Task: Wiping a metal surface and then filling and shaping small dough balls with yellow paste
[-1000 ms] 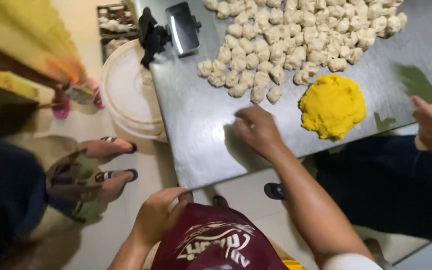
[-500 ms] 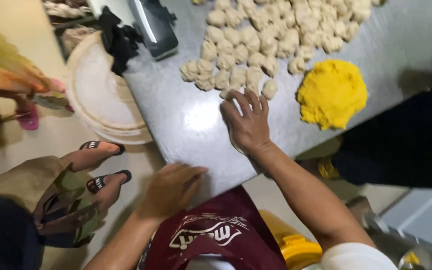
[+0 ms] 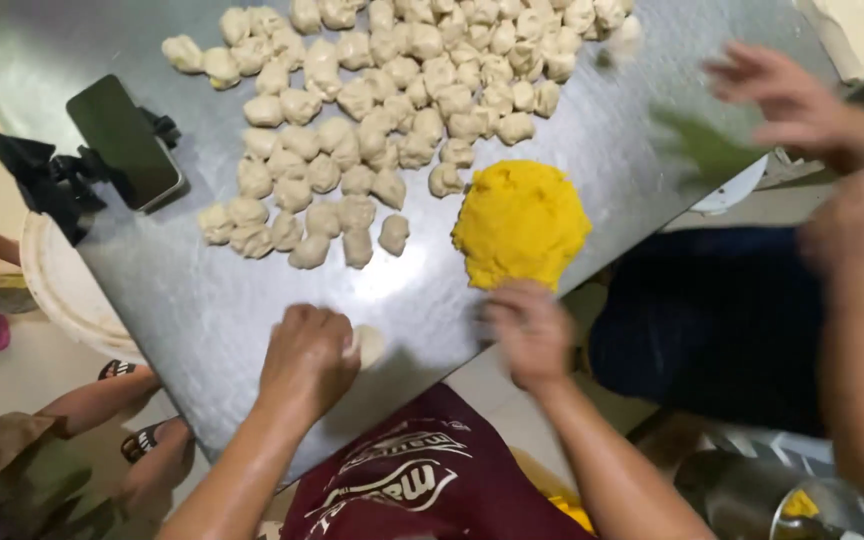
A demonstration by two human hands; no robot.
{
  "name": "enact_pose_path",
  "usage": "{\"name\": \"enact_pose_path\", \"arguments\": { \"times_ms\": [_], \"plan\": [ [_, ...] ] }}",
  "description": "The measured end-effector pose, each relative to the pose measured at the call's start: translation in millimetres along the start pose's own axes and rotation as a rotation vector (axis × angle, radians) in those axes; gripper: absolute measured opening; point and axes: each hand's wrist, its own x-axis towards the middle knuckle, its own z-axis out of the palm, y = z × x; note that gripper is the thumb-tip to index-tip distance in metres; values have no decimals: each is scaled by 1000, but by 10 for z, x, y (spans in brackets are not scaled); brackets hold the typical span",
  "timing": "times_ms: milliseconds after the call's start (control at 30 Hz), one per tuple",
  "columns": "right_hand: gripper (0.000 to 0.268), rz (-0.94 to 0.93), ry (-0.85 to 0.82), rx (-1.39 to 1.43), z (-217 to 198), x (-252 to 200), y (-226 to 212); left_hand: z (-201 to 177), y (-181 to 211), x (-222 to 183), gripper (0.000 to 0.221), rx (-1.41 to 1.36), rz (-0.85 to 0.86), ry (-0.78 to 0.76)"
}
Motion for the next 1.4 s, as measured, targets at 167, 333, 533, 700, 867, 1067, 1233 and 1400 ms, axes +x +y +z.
{"name": "enact_pose_path", "arguments": {
  "times_ms": [167, 333, 533, 700, 867, 1067, 1233, 1400],
  "plan": [
    [47, 453, 239, -647, -702, -119, -4, -85, 44, -104, 67, -1345, -367, -49],
    [43, 264, 335, -802, -556, 29, 117, 63, -135, -198, 46, -1841, -542, -81],
    [19, 631, 544, -705, -822, -17, 320, 59, -334, -207, 33, -1597, -522, -96],
    [40, 678, 754, 48, -712, -189, -166, 134, -304, -29, 41, -1617, -548, -86],
    [28, 220, 244, -143, 346, 172, -924, -37, 363, -19, 52, -1832, -414, -359],
    [43, 106, -272, -263, 464, 486, -1164, -77, 549, -31, 51, -1840, -245, -259],
    [21, 431, -341, -146, 266, 549, -934, -47, 644, -176, 55, -1777, -185, -153],
    [17, -93, -517, -268, 415, 638, -907, 121, 701, -114, 42, -1737, -337, 170]
  ]
}}
